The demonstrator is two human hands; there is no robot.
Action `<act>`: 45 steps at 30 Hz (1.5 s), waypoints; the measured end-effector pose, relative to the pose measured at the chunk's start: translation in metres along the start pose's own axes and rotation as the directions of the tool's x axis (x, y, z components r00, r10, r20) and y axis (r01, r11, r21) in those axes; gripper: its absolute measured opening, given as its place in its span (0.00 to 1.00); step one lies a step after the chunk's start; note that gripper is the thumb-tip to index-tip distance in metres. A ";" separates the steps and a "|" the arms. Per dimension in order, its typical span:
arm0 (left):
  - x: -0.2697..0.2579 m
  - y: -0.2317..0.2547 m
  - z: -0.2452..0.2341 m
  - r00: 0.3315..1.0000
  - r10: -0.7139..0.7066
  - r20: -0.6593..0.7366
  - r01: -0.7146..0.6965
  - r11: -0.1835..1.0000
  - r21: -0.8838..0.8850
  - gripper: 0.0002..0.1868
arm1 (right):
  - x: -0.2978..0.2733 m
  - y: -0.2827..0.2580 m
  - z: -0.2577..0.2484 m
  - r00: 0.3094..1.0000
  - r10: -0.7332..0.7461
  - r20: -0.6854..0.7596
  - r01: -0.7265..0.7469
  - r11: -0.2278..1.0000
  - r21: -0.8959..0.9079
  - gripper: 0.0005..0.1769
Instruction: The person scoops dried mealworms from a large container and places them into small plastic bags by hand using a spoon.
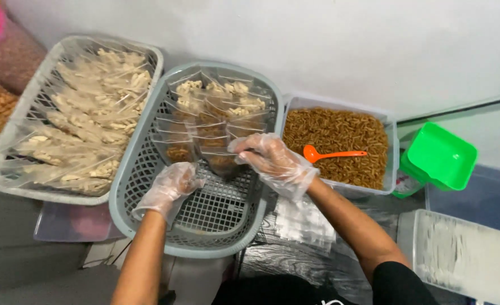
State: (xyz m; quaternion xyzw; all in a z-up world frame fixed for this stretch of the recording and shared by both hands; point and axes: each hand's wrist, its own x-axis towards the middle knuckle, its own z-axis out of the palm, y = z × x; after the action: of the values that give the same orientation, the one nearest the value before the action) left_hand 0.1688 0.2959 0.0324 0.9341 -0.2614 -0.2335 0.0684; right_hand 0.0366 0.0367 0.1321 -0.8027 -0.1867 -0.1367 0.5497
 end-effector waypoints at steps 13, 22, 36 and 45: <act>-0.156 0.212 -0.037 0.820 0.544 -0.177 -0.570 0.752 -0.331 0.25 | -0.274 0.104 -0.038 0.477 0.879 0.009 -0.833 0.455 -0.315 0.15; 0.009 0.187 0.335 0.626 0.549 -0.554 -0.740 0.642 -0.201 0.33 | -0.306 0.121 -0.015 0.363 0.914 -0.184 -0.756 0.173 -0.632 0.28; -0.011 0.202 0.232 0.157 0.445 -0.882 0.541 0.708 0.453 0.19 | -0.332 0.128 -0.045 0.431 0.879 -0.205 -0.897 0.394 -0.200 0.43; -0.035 0.193 0.265 0.747 0.138 -0.650 -0.586 0.600 -0.546 0.12 | -0.359 0.148 -0.043 0.423 0.887 -0.182 -0.805 0.461 0.374 0.17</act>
State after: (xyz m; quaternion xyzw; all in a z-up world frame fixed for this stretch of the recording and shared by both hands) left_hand -0.0704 0.1479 -0.1390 0.7757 -0.3095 -0.0204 0.5496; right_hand -0.2178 -0.1058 -0.1279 -0.6772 0.3329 0.0419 0.6548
